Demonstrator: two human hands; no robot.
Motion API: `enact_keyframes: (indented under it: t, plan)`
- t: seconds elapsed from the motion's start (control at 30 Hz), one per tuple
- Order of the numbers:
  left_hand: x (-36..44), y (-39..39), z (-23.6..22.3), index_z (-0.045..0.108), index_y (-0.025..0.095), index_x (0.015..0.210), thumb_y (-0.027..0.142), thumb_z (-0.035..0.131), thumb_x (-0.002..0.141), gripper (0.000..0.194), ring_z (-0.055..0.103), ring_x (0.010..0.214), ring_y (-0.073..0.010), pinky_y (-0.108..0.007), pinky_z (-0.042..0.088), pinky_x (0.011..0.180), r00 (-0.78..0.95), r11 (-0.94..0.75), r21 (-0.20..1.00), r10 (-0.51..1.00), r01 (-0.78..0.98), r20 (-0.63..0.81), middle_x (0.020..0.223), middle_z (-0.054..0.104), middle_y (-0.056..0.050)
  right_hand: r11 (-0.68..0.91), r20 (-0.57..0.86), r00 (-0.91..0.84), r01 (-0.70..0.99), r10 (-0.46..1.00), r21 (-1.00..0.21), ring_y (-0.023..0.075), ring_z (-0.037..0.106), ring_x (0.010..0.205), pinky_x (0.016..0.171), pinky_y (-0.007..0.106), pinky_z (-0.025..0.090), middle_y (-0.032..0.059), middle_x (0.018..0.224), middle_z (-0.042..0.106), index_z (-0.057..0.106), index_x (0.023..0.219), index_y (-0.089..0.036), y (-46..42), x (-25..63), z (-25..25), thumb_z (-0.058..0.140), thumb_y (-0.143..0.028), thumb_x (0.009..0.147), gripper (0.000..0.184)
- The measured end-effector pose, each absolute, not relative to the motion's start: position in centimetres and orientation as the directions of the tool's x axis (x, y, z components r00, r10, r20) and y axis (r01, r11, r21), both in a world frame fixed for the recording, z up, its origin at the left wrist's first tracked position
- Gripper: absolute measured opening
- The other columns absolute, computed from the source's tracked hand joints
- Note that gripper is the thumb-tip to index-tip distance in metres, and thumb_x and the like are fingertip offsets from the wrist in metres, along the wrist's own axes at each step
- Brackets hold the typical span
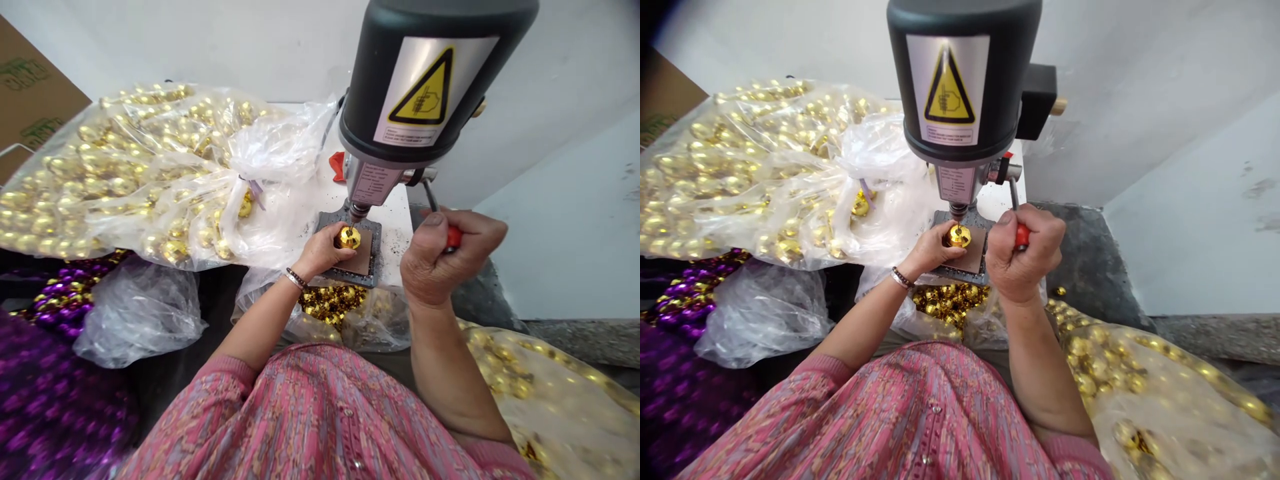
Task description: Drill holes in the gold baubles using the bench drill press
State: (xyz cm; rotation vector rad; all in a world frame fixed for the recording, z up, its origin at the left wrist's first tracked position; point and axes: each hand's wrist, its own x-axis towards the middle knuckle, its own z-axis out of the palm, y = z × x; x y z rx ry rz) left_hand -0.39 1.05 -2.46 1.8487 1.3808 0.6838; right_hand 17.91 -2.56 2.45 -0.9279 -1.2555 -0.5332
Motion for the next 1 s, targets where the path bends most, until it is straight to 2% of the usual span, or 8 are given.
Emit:
enact_keyframes:
  t: [0.13, 0.3, 0.5, 0.63, 0.73, 0.83, 0.93, 1.0]
  plan:
    - [-0.4, 1.0, -2.2, 0.084, 0.022, 0.131, 0.018, 0.095, 0.082, 0.051, 0.081, 0.116, -0.0298, -0.039, 0.064, 0.106, 0.287, -0.161, 0.801, 0.958, 0.577, -0.014, 0.125, 0.088, -0.007, 0.546, 0.959, 0.250, 0.789, 0.132, -0.281, 0.0097, 0.064, 0.074, 0.071, 0.028, 0.053, -0.0032, 0.084, 0.057, 0.058, 0.100, -0.025, -2.7, 17.8, 1.6, 0.056, -0.047, 0.116, 0.028]
    - [-0.3, 1.0, -2.1, 0.082, 0.021, 0.135, 0.018, 0.095, 0.082, 0.054, 0.081, 0.111, -0.0279, -0.037, 0.062, 0.104, 0.272, -0.113, 0.826, 0.961, 0.553, -0.051, 0.122, 0.087, -0.005, 0.511, 0.947, 0.288, 0.798, 0.141, -0.319, 0.0052, 0.048, 0.068, 0.066, 0.025, 0.041, -0.0042, 0.080, 0.052, 0.060, 0.093, -0.020, -2.3, 18.4, 6.0, 0.058, -0.055, 0.114, 0.041]
    - [-2.4, -0.2, -1.6, 0.080, 0.019, 0.134, 0.032, 0.094, 0.087, 0.050, 0.076, 0.099, -0.0228, -0.033, 0.060, 0.092, 0.358, -0.134, 0.848, 0.931, 0.513, -0.070, 0.110, 0.084, -0.003, 0.409, 0.777, 0.388, 0.685, 0.496, -0.604, 0.0042, 0.033, 0.073, 0.075, 0.026, 0.031, -0.0065, 0.076, 0.034, 0.037, 0.081, -0.023, 0.4, 19.3, 13.6, 0.060, -0.024, 0.108, 0.035]
    - [-5.1, -1.7, -0.8, 0.084, 0.020, 0.135, 0.040, 0.102, 0.081, 0.061, 0.077, 0.102, -0.0245, -0.035, 0.061, 0.093, 0.612, -0.238, 0.837, 0.779, 0.492, -0.138, 0.113, 0.085, -0.006, 0.422, 0.767, 0.385, 0.664, 0.514, -0.617, 0.0063, 0.032, 0.073, 0.077, 0.027, 0.031, -0.0056, 0.077, 0.034, 0.036, 0.083, -0.025, 1.3, 19.5, 14.1, 0.060, -0.019, 0.107, 0.035]
    - [-6.8, -2.2, -0.3, 0.088, 0.023, 0.132, 0.044, 0.107, 0.076, 0.063, 0.078, 0.100, -0.0241, -0.035, 0.063, 0.092, 0.650, -0.264, 0.835, 0.747, 0.482, -0.139, 0.118, 0.087, -0.009, 0.464, 0.786, 0.384, 0.649, 0.485, -0.603, 0.0077, 0.030, 0.072, 0.076, 0.027, 0.030, -0.0048, 0.076, 0.033, 0.035, 0.082, -0.025, 1.7, 19.5, 13.6, 0.059, -0.015, 0.103, 0.033]
    - [-8.5, -0.7, -0.1, 0.089, 0.024, 0.132, 0.050, 0.099, 0.086, 0.054, 0.077, 0.096, -0.0226, -0.034, 0.063, 0.089, 0.482, -0.190, 0.856, 0.873, 0.480, -0.077, 0.115, 0.088, -0.007, 0.472, 0.788, 0.413, 0.639, 0.456, -0.607, 0.0082, 0.029, 0.069, 0.072, 0.029, 0.029, -0.0044, 0.073, 0.034, 0.038, 0.080, -0.025, 1.9, 19.6, 13.2, 0.060, -0.015, 0.100, 0.031]
    - [-11.7, 3.1, -0.4, 0.087, 0.021, 0.123, 0.046, 0.082, 0.100, 0.034, 0.077, 0.100, -0.0252, -0.037, 0.062, 0.096, 0.097, -0.089, 0.822, 0.994, 0.563, 0.042, 0.101, 0.085, -0.006, 0.492, 0.806, 0.424, 0.641, 0.414, -0.590, 0.0079, 0.035, 0.064, 0.069, 0.028, 0.032, -0.0045, 0.072, 0.040, 0.046, 0.081, -0.024, 1.8, 19.8, 13.0, 0.061, -0.020, 0.103, 0.027]
    - [-14.4, 6.1, -0.9, 0.081, 0.021, 0.109, 0.035, 0.073, 0.103, 0.018, 0.075, 0.109, -0.0291, -0.043, 0.058, 0.106, -0.117, -0.026, 0.774, 0.985, 0.633, 0.129, 0.094, 0.078, -0.006, 0.518, 0.823, 0.400, 0.642, 0.403, -0.565, 0.0074, 0.036, 0.062, 0.067, 0.028, 0.034, -0.0049, 0.072, 0.043, 0.049, 0.083, -0.023, 1.6, 20.1, 12.8, 0.063, -0.024, 0.105, 0.026]
